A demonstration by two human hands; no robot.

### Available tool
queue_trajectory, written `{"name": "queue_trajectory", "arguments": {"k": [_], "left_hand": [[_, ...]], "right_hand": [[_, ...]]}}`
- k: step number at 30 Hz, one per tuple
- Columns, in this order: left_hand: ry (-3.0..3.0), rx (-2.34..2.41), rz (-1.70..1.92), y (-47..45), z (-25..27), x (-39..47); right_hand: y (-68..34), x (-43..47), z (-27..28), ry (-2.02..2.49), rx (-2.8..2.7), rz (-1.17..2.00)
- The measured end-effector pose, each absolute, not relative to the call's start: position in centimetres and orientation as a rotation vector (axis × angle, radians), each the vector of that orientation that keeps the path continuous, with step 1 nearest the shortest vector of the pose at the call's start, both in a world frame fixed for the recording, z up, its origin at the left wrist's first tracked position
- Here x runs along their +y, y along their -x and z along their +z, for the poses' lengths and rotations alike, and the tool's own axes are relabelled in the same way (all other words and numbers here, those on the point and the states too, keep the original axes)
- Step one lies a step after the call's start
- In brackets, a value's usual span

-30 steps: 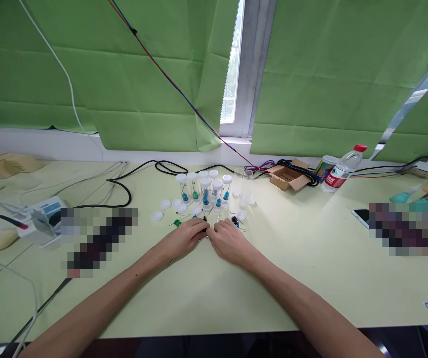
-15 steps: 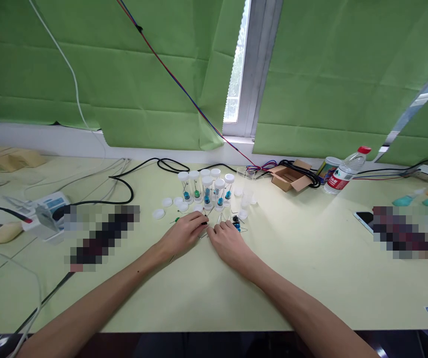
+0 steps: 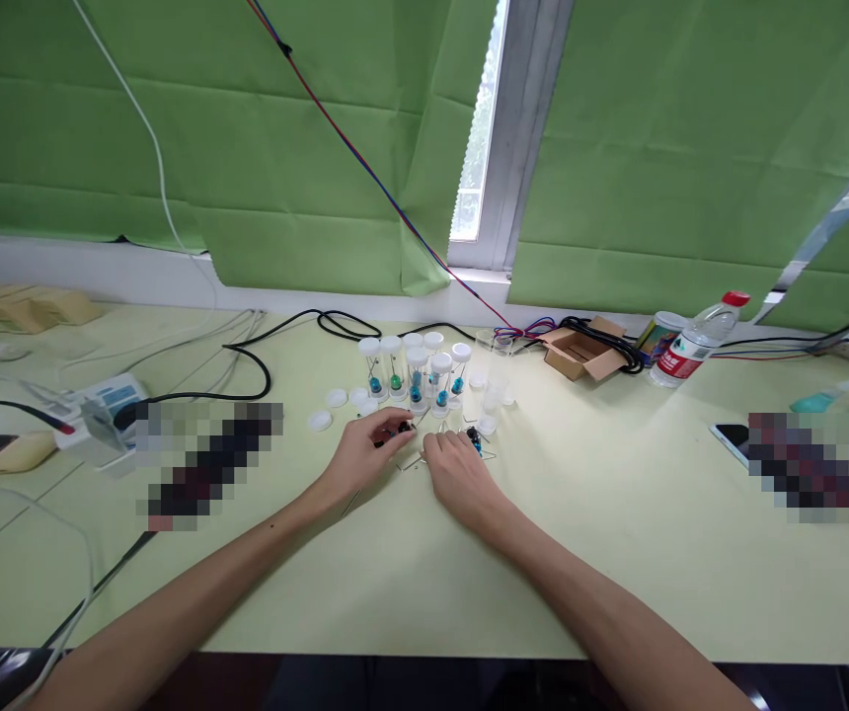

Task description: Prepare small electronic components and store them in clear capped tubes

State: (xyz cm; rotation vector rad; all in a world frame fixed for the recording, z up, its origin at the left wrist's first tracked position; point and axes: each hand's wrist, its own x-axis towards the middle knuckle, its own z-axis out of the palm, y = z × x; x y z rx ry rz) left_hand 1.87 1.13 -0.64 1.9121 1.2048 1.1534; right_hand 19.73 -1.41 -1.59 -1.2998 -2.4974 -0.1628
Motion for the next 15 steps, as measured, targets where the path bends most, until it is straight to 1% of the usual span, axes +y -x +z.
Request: {"name": "queue_trajectory", "arguments": {"k": [4, 9, 15], "left_hand": [[-1.541, 1.082, 1.067, -2.2, -0.4, 0.9], [-1.326, 0.908, 0.946, -2.8, 0.4, 0.2], [-1.088, 0.803, 0.899, -3.2, 0.4, -0.3]], "right_hand": [[-19.8, -1.4, -1.4, 1.253, -2.288, 0.038], [-20.2, -1.3, -1.5, 1.200, -2.058, 0.277], [-20.3, -1.0, -2.0, 1.195, -1.968, 0.371]]}}
